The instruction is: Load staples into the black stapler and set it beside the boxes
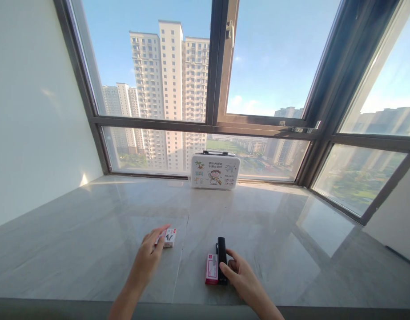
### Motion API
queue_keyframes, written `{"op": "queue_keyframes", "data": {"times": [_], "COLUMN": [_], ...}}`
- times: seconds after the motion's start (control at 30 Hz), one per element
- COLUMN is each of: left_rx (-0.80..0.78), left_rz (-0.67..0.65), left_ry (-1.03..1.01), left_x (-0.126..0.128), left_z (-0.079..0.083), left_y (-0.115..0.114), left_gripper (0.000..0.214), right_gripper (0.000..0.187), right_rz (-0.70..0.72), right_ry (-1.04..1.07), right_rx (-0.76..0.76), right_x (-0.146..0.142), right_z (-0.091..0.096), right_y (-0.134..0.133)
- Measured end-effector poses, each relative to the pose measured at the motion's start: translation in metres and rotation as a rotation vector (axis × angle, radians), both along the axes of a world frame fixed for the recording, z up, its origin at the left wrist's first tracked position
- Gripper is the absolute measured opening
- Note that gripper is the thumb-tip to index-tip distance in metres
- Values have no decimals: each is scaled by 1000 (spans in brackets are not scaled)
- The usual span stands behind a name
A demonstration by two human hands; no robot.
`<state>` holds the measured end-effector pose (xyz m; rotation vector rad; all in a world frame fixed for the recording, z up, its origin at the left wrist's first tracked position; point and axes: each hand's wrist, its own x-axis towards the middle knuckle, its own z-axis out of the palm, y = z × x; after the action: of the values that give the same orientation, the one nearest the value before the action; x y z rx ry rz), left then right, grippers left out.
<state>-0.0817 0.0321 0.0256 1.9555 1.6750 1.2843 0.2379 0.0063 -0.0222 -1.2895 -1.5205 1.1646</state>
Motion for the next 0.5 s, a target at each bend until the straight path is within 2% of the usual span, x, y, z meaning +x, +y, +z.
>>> {"op": "queue_keyframes", "data": {"times": [0.1, 0.17, 0.23, 0.33, 0.5], "left_rx": [-35, -37, -41, -105, -205], "left_rz": [145, 159, 114, -36, -215], "left_ry": [286, 368, 366, 294, 131], "left_x": [-45, -60, -64, -54, -5], "left_z": [-29, -46, -55, -53, -28], "left_y": [1, -8, -22, -41, -55], "left_gripper": [40, 38, 35, 29, 23], "right_gripper": [75, 74, 75, 77, 78], "right_rz": [-9, -16, -14, -20, -30], "right_ry": [6, 5, 10, 29, 20], "right_rx": [-11, -23, -38, -59, -56], "right_x": [-1, -1, -1, -1, -2], "right_z": [2, 5, 8, 10, 6], "right_y": [-1, -2, -3, -4, -2]}}
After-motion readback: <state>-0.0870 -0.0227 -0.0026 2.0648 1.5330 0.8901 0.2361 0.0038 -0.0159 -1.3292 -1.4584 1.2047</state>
